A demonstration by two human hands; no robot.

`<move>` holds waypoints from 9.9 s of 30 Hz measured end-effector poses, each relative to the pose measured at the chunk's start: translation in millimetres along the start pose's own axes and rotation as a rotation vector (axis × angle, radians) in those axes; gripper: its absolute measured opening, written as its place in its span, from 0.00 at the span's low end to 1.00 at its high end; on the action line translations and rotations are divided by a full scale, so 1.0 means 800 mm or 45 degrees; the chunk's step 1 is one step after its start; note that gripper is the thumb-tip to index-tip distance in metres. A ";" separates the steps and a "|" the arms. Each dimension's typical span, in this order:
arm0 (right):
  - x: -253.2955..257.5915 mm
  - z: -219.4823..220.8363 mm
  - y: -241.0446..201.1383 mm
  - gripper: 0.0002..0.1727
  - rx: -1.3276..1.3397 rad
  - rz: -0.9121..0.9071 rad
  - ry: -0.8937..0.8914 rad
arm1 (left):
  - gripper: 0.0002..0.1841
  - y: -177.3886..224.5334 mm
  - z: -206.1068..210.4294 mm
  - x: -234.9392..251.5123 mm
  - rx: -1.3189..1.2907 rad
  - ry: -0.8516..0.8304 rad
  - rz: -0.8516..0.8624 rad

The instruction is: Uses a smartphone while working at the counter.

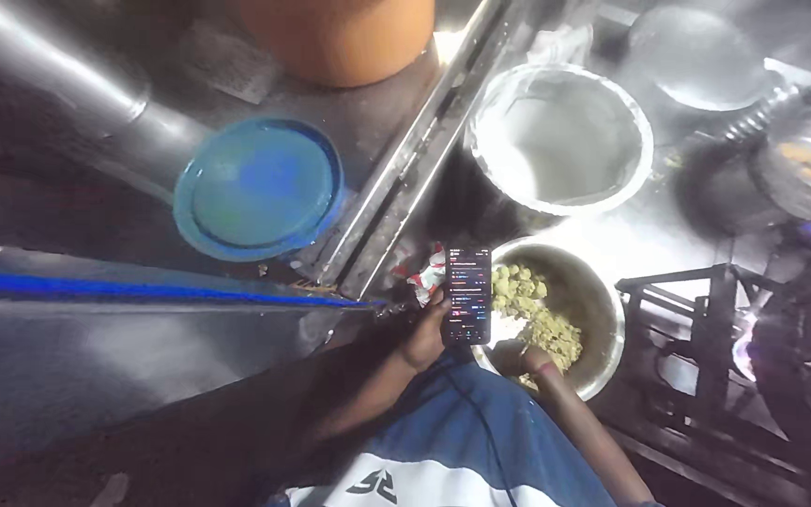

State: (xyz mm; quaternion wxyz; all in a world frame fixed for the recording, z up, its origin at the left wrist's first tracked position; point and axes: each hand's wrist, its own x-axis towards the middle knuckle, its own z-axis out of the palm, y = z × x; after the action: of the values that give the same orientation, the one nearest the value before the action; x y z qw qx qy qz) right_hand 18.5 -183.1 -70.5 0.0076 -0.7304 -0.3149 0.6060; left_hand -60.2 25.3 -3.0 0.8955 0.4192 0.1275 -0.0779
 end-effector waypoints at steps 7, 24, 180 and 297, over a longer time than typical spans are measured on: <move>-0.058 0.005 0.067 0.20 1.164 -0.192 0.653 | 0.40 0.003 0.002 0.001 0.032 0.044 -0.002; -0.034 0.034 0.054 0.36 1.029 0.212 1.030 | 0.39 0.008 0.028 0.003 0.050 0.020 -0.018; -0.026 0.050 0.057 0.18 1.808 0.094 1.189 | 0.26 -0.002 0.024 0.023 0.221 0.339 -0.172; -0.077 -0.019 0.082 0.30 0.823 0.538 1.037 | 0.50 -0.004 0.014 0.011 -0.056 -0.183 -0.044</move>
State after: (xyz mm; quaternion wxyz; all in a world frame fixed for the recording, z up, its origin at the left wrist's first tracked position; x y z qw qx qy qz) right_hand 57.5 -259.3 -38.2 0.2306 -0.9131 0.0683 0.3292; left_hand -50.8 14.7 -0.8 0.9098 0.3906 0.0719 -0.1205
